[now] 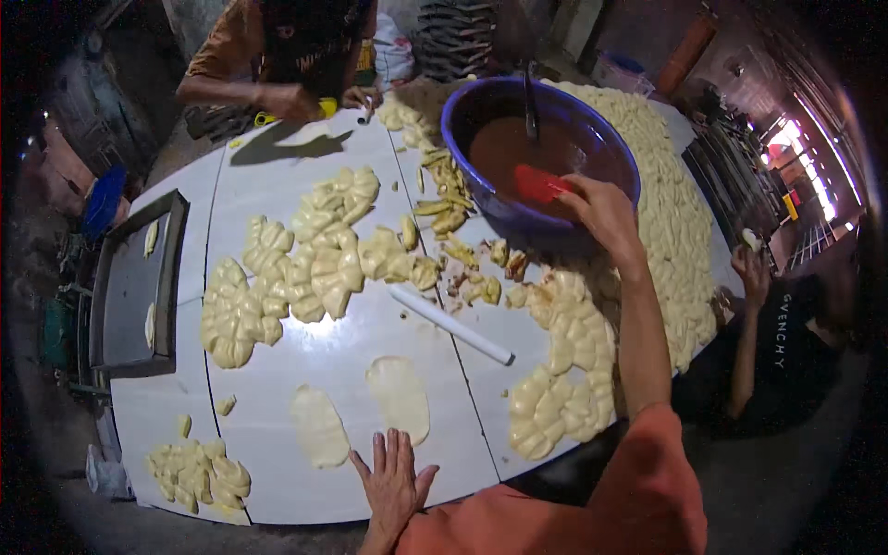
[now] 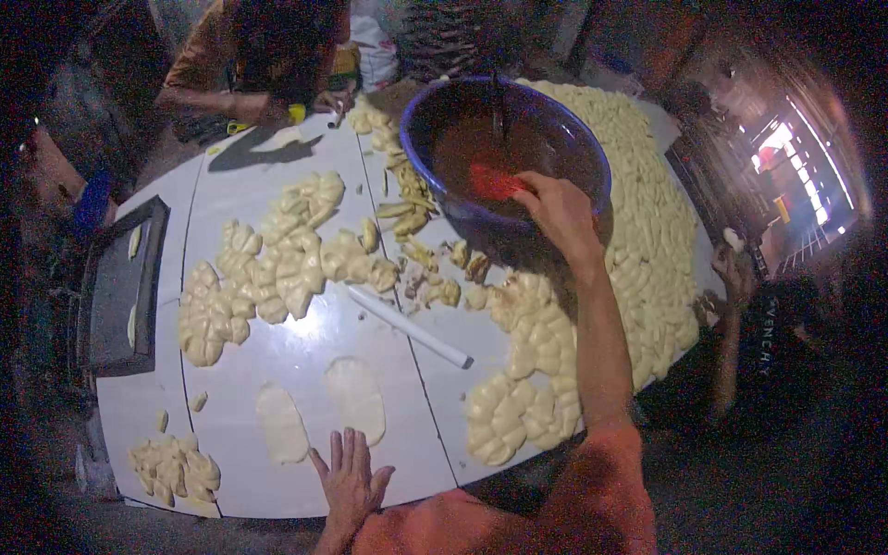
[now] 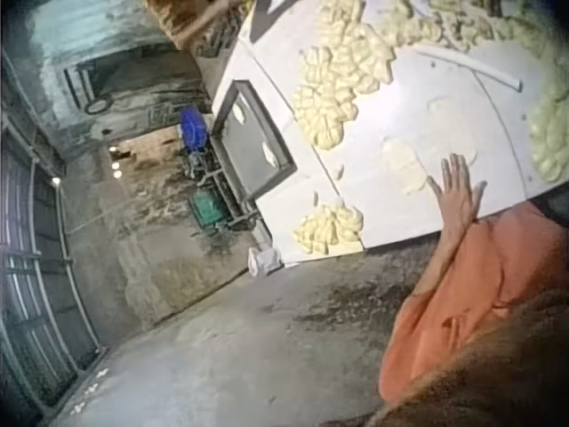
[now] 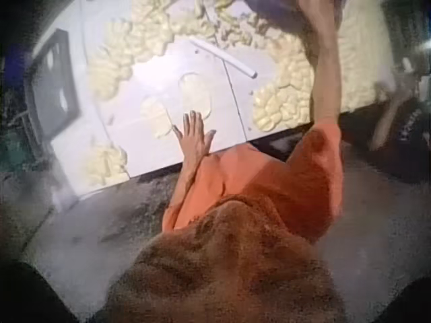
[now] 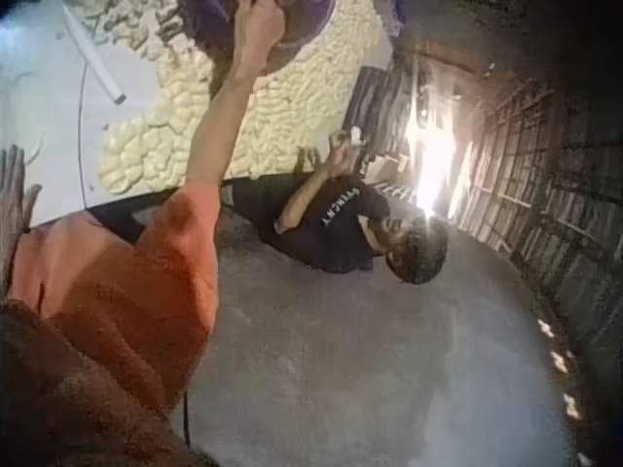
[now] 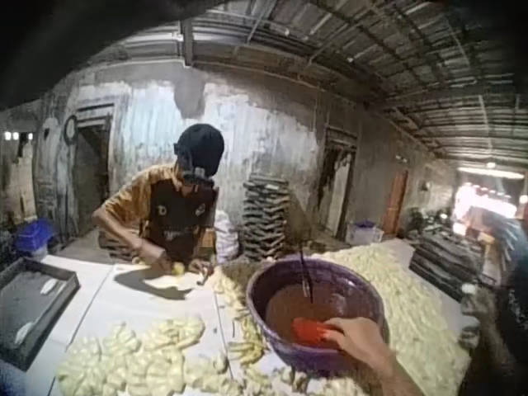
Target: The person uses a roller to flatten pieces of dough and then fills them with chocolate using a red scraper. The person rolls the filled dough by hand and places the finished rolls onto a metal tray.
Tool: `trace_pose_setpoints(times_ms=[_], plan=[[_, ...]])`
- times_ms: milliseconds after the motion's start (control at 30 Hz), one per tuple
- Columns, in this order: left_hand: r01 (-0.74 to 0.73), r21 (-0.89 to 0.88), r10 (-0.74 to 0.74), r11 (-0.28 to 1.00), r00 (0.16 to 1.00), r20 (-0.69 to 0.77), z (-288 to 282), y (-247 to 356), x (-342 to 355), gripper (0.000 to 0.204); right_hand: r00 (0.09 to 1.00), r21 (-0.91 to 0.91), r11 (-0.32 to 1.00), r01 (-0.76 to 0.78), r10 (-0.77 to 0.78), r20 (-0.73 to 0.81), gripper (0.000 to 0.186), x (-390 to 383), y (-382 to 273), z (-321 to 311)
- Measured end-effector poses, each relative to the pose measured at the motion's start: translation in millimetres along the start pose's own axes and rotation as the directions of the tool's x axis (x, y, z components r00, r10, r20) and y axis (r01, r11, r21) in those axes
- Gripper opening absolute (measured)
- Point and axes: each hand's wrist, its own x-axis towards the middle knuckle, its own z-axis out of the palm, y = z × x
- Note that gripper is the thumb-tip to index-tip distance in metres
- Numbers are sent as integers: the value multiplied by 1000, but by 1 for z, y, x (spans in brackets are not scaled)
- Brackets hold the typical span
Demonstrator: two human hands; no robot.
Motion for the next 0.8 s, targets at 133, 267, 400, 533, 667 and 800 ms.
trace_pose_setpoints(times_ms=[133, 267, 400, 533, 667, 800], plan=[[-11, 14, 11, 1000, 1000, 13, 0, 4, 8, 81, 973, -274, 951, 147, -90, 211, 33, 56, 53, 45], [5, 7, -5, 1000, 1000, -13, -1, 0, 4, 76, 895, -181, 943, 278, -186, 406, 33, 70, 43, 67], [31, -11, -30, 999, 999, 26, -4, 2, 3, 73, 886, 53, 993, 105, -118, 448, 41, 66, 40, 36], [3, 3, -3, 1000, 1000, 23, -2, 2, 3, 66, 874, 196, 980, -25, -74, 480, 48, 66, 71, 31], [5, -33, -4, 999, 999, 32, -3, 4, 5, 63, 807, 344, 893, -289, 34, 590, 43, 60, 94, 34], [-19, -27, 20, 999, 999, 25, -6, 8, 8, 64, 798, 401, 843, -358, 53, 601, 40, 52, 87, 16]])
